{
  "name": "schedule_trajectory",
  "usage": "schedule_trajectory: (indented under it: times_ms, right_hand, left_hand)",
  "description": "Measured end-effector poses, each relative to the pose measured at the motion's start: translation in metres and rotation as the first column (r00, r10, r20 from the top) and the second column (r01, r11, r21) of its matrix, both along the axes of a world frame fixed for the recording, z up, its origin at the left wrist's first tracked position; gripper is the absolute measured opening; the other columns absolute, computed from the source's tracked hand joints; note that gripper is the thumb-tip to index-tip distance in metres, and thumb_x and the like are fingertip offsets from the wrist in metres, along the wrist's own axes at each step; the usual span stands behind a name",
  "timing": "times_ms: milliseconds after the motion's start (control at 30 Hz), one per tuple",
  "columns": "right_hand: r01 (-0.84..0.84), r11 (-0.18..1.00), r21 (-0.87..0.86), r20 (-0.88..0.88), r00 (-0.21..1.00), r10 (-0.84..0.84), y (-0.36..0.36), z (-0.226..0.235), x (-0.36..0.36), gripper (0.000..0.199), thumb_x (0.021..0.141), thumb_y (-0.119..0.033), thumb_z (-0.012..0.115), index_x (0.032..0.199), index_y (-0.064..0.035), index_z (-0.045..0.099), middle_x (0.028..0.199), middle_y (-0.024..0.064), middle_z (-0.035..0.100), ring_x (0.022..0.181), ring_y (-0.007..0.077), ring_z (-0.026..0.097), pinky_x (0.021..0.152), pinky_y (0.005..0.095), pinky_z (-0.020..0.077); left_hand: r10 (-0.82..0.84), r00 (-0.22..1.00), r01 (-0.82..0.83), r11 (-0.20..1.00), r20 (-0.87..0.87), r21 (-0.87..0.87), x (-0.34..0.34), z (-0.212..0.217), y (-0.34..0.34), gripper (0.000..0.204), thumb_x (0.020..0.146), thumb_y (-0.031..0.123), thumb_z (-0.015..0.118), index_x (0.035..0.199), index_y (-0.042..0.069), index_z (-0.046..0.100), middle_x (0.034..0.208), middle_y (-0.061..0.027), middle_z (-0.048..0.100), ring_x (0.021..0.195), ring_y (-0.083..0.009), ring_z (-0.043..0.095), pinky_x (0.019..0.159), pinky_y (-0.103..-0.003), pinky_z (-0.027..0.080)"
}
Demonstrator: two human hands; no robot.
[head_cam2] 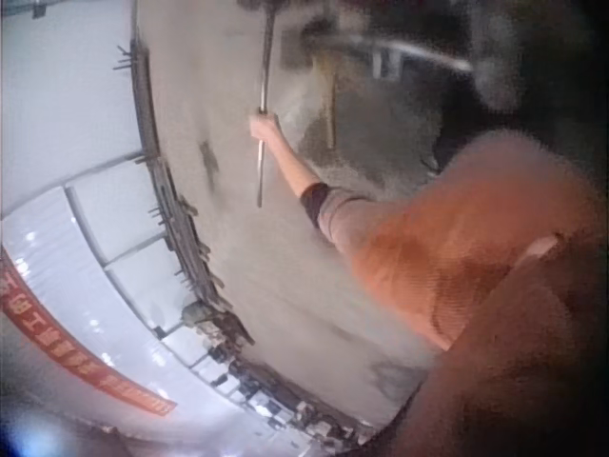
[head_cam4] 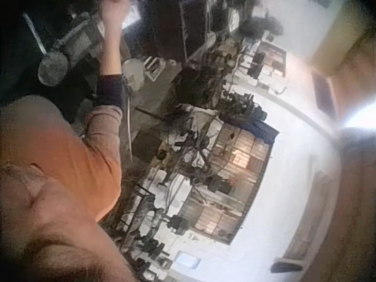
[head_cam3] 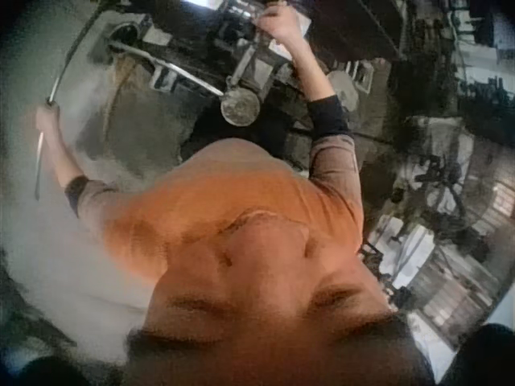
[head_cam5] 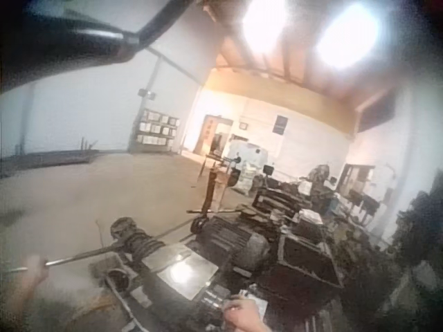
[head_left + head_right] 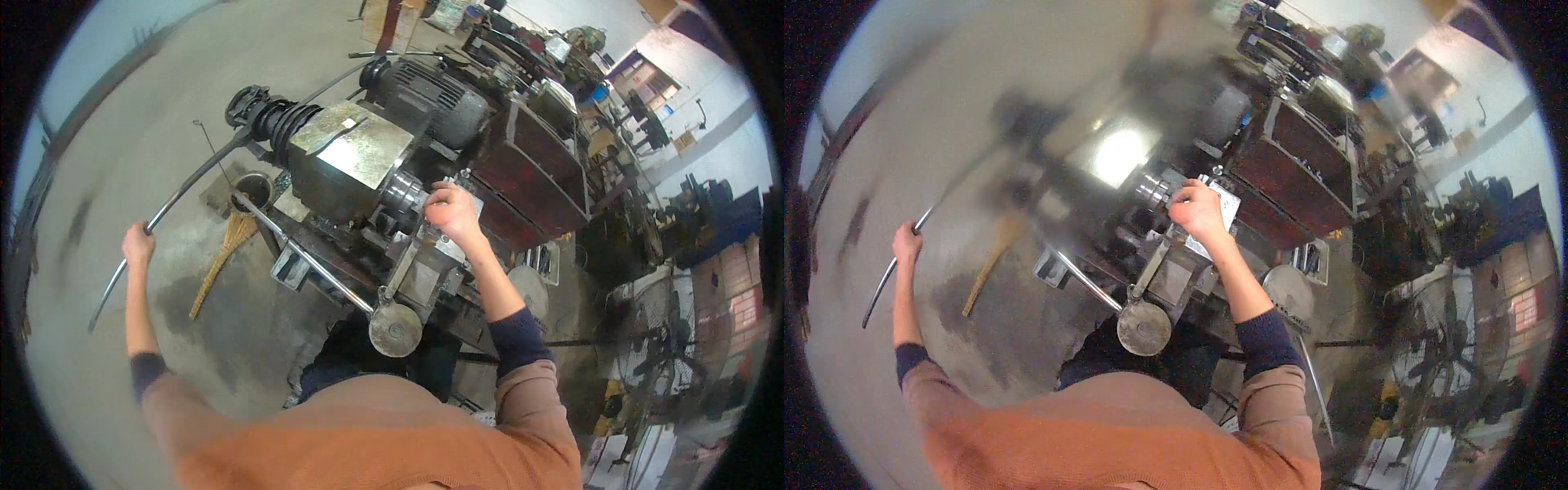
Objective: The person operates a metal forming machine in a workshop, repeatedly inserting small metal pieces into the machine and using a long metal rod to guide them through the process. The person collects the processed pieces into a perforated metal tray.
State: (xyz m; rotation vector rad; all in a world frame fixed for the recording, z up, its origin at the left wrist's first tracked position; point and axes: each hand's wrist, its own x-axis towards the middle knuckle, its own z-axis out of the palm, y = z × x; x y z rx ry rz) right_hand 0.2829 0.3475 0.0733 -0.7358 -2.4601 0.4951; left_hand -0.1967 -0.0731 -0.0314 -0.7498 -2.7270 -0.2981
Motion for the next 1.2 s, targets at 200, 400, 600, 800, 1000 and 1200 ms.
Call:
schedule_trajectory:
  times_ms: [200, 400, 600, 800, 1000, 1200]
  right_hand:
    - [0.117, 0.975, -0.19, -0.122, 0.982, -0.142, -0.02, 0.02, 0.116, 0.023, 0.059, -0.006, 0.054, 0.078, -0.0025, 0.067, 0.106, 0.0168, 0.062, 0.095, 0.0231, 0.061, 0.077, 0.0295, 0.0473]
    - [0.516, 0.815, -0.265, 0.05, 0.851, -0.522, -0.054, -0.024, 0.274, 0.023, 0.064, -0.003, 0.054, 0.083, 0.0001, 0.067, 0.077, 0.0118, 0.067, 0.071, 0.0175, 0.063, 0.064, 0.0264, 0.048]
    - [0.818, 0.541, -0.196, 0.205, 0.573, -0.793, -0.087, -0.068, 0.396, 0.028, 0.066, -0.014, 0.059, 0.089, -0.0022, 0.068, 0.087, 0.0137, 0.067, 0.08, 0.0225, 0.065, 0.071, 0.0316, 0.049]
    - [0.898, 0.251, 0.361, 0.593, -0.014, -0.805, -0.146, -0.137, 0.525, 0.033, 0.063, -0.02, 0.06, 0.091, -0.0043, 0.062, 0.097, 0.0202, 0.062, 0.093, 0.0322, 0.06, 0.081, 0.0416, 0.0477]
    - [0.941, 0.1, 0.323, 0.608, -0.125, -0.784, -0.165, -0.157, 0.52, 0.029, 0.065, -0.026, 0.057, 0.084, -0.0053, 0.062, 0.091, 0.0184, 0.063, 0.083, 0.0355, 0.062, 0.072, 0.0434, 0.0502]
    - [0.969, 0.229, -0.098, 0.528, 0.245, -0.813, -0.25, -0.143, 0.445, 0.035, 0.059, -0.027, 0.059, 0.084, -0.0026, 0.061, 0.083, 0.0225, 0.062, 0.079, 0.0384, 0.059, 0.073, 0.0437, 0.046]
  left_hand:
    - [-0.141, 0.773, -0.181, 0.885, 0.618, 0.429, 0.111, -0.129, 0.075, 0.032, 0.078, 0.024, 0.061, 0.101, 0.001, 0.062, 0.089, -0.0163, 0.065, 0.084, -0.0287, 0.062, 0.073, -0.039, 0.047]
    - [-0.36, 0.78, 0.557, 0.772, 0.512, -0.306, 0.204, -0.198, 0.146, 0.065, 0.068, 0.026, 0.07, 0.125, 0.01, 0.045, 0.093, -0.0147, 0.064, 0.09, -0.0311, 0.062, 0.073, -0.044, 0.05]
    - [-0.563, 0.759, 0.641, 0.562, 0.327, -0.523, 0.166, -0.153, 0.168, 0.023, 0.071, 0.015, 0.062, 0.095, 0.013, 0.063, 0.091, -0.0101, 0.065, 0.086, -0.0259, 0.064, 0.07, -0.04, 0.051]
    - [-0.356, 0.818, 0.49, 0.842, 0.452, -0.225, 0.161, -0.111, 0.146, 0.021, 0.072, 0.02, 0.064, 0.089, 0.008, 0.062, 0.09, -0.0156, 0.064, 0.087, -0.0322, 0.061, 0.074, -0.041, 0.05]
    - [-0.492, 0.534, -0.071, 0.784, 0.687, 0.617, 0.144, -0.056, 0.152, 0.047, 0.087, 0.035, 0.056, 0.11, -0.007, 0.055, 0.077, -0.0148, 0.063, 0.054, -0.0167, 0.059, 0.049, -0.027, 0.049]
    - [-0.469, 0.581, -0.251, 0.675, 0.666, 0.694, 0.192, -0.063, 0.194, 0.04, 0.084, 0.031, 0.06, 0.102, -0.004, 0.054, 0.074, -0.012, 0.062, 0.057, -0.019, 0.059, 0.051, -0.029, 0.047]
